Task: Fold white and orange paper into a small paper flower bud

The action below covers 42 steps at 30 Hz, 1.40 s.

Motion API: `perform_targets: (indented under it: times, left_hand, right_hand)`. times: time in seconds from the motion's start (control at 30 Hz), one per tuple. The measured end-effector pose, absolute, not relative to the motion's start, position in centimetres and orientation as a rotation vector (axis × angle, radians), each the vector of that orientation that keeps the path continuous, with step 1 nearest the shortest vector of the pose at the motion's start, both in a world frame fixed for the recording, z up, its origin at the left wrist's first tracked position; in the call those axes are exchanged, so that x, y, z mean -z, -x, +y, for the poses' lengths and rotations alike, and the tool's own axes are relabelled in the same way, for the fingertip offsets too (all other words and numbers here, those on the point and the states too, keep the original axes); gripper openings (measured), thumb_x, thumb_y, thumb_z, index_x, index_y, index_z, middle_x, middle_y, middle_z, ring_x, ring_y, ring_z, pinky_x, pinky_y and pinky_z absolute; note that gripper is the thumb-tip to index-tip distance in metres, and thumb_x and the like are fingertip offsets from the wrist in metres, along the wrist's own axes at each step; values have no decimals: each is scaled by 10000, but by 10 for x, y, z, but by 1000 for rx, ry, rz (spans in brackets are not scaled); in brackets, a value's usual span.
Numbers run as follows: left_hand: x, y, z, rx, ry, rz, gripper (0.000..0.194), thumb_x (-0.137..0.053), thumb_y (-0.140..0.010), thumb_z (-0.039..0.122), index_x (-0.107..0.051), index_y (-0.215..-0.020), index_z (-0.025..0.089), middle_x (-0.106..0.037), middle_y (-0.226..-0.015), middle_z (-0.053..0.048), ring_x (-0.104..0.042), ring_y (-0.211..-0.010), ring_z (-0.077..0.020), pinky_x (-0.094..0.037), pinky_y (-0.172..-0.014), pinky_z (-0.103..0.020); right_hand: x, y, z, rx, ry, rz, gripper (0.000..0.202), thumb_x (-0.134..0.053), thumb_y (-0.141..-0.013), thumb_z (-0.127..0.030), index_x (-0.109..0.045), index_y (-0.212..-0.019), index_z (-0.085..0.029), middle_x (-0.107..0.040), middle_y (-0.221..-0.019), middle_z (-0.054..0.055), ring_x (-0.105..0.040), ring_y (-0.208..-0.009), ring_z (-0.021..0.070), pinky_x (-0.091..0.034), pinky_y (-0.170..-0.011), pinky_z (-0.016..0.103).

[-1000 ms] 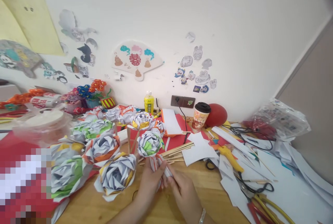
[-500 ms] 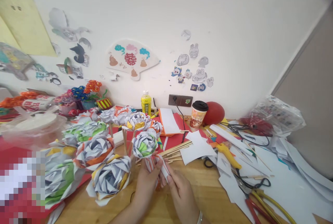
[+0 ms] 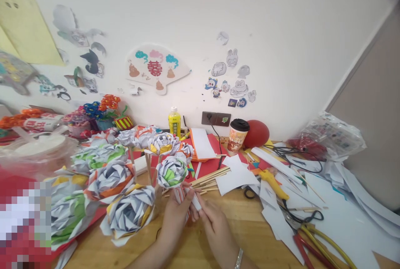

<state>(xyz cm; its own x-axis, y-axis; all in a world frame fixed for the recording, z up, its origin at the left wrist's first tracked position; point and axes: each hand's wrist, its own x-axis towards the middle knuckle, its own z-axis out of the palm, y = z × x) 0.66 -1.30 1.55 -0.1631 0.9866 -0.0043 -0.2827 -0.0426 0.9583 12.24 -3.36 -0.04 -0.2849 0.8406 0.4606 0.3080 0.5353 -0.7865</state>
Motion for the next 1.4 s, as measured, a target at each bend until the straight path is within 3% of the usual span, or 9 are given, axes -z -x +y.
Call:
perform_targets:
  times: [0.17, 0.3, 0.5, 0.77, 1.03, 1.4]
  left_hand:
    - [-15, 0, -8, -1487, -987, 1129, 293, -618, -696, 435, -516, -763, 168, -549, -376, 46, -506, -340, -128, -415, -389, -214]
    - [-13, 1, -8, -1523, -969, 1082, 295, -627, -691, 434, -544, -750, 156, -564, -405, 31, -496, -347, -122, -397, -384, -208]
    - [-8, -1, -9, -1518, -984, 1034, 305, -623, -696, 449, -569, -759, 155, -550, -402, 33, -495, -359, -127, -399, -387, -213]
    - [-12, 4, -7, -1610, -883, 1003, 263, -635, -713, 393, -573, -818, 160, -520, -420, 62, -451, -368, -84, -349, -382, -167]
    - [-11, 3, -7, -1537, -885, 986, 286, -610, -736, 404, -567, -878, 161, -511, -421, 70, -426, -357, -68, -334, -373, -153]
    - [-20, 0, -11, -1500, -983, 1084, 306, -637, -671, 443, -541, -772, 170, -507, -350, 68, -442, -300, -112, -327, -352, -196]
  right_hand:
    - [5, -125, -29, -822, 1096, -1597, 293, -512, -811, -310, -626, -1062, -210, -673, -914, 71, -612, -778, 203, -496, -691, 292]
    - [7, -124, -29, -995, 1114, -1390, 341, -556, -755, -422, -680, -911, -146, -685, -766, 88, -589, -560, 180, -497, -526, 284]
    - [5, -122, -28, -1058, 1062, -1276, 316, -609, -713, -446, -714, -782, -156, -677, -700, 74, -601, -626, 190, -502, -611, 290]
    - [-3, -125, -31, -1232, 779, -1409, 322, -542, -798, -395, -635, -1076, -262, -602, -913, 62, -555, -654, 144, -491, -594, 278]
    - [1, -129, -26, -1208, 731, -1431, 295, -574, -780, -390, -661, -1030, -259, -603, -815, 45, -532, -639, 134, -481, -577, 262]
    - [-7, -132, -32, -797, 1006, -1684, 192, -555, -766, -239, -716, -857, -186, -684, -722, 51, -601, -645, 166, -465, -561, 225]
